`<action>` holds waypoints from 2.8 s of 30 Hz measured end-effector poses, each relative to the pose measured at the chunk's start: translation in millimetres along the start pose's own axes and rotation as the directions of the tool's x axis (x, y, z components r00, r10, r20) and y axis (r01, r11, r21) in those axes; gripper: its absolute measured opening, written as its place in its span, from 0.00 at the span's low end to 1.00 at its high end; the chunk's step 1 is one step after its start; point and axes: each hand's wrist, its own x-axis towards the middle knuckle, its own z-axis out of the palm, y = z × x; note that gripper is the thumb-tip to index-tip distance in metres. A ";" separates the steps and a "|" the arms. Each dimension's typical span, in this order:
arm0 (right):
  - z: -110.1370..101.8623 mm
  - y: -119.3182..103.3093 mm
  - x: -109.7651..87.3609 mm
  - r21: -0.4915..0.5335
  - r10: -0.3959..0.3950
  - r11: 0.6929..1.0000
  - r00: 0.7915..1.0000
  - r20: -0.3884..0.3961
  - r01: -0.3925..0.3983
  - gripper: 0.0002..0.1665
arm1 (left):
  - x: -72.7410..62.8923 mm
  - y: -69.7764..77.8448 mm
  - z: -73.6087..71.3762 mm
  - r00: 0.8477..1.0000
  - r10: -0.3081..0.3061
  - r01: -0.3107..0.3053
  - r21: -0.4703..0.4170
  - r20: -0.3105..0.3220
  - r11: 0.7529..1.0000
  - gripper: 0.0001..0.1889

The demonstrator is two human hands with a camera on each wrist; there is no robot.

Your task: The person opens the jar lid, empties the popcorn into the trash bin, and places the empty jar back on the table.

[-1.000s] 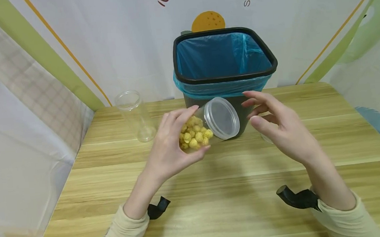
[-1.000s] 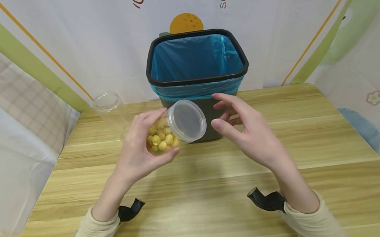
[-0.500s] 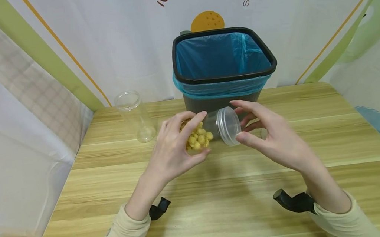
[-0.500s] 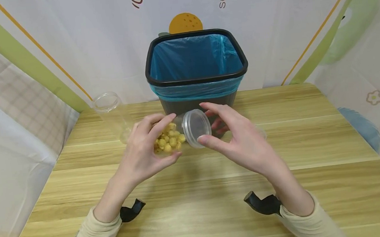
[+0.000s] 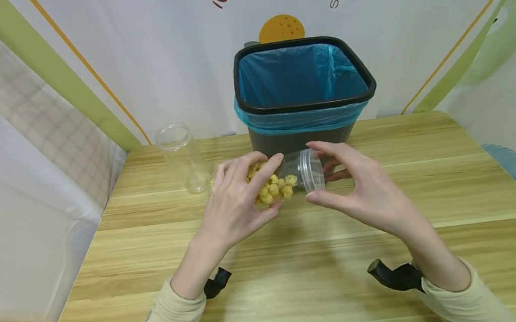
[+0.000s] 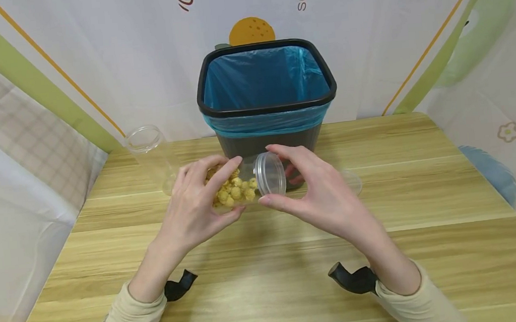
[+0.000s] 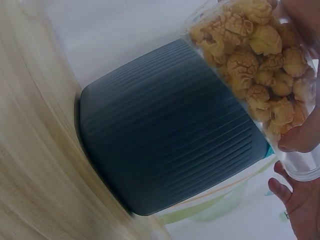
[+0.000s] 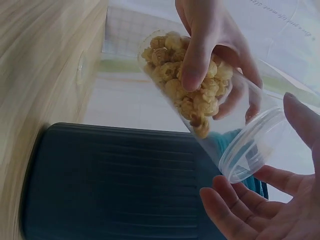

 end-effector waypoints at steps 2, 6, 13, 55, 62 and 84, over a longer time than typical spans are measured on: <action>0.5 0.1 0.2 -0.006 -0.010 1.000 1.000 -0.008 0.010 0.47 | 0.3 -0.1 -0.2 1.000 0.004 -0.004 0.005 -0.001 1.000 0.45; 1.0 -0.2 0.8 -0.005 -0.016 1.000 1.000 -0.016 0.016 0.46 | 0.8 -0.2 -0.6 1.000 0.009 -0.009 0.009 0.001 1.000 0.45; 1.0 -0.7 1.5 0.020 -0.017 1.000 1.000 -0.015 0.018 0.45 | 0.9 -0.5 -1.2 1.000 0.011 -0.011 0.004 0.008 1.000 0.44; -3.0 5.5 0.1 -0.004 -0.076 0.997 0.996 0.043 0.076 0.55 | -0.7 -2.0 -0.7 0.999 0.032 -0.032 0.012 0.009 0.999 0.46; -0.6 4.2 0.7 0.043 0.011 0.999 0.998 0.063 -0.014 0.45 | -1.5 -1.0 -1.1 0.998 0.063 -0.062 0.102 -0.005 0.993 0.45; 1.5 4.4 1.3 0.034 -0.208 0.977 0.977 -0.039 0.209 0.48 | -0.1 -1.9 -0.5 1.000 0.008 -0.008 0.000 0.022 1.000 0.44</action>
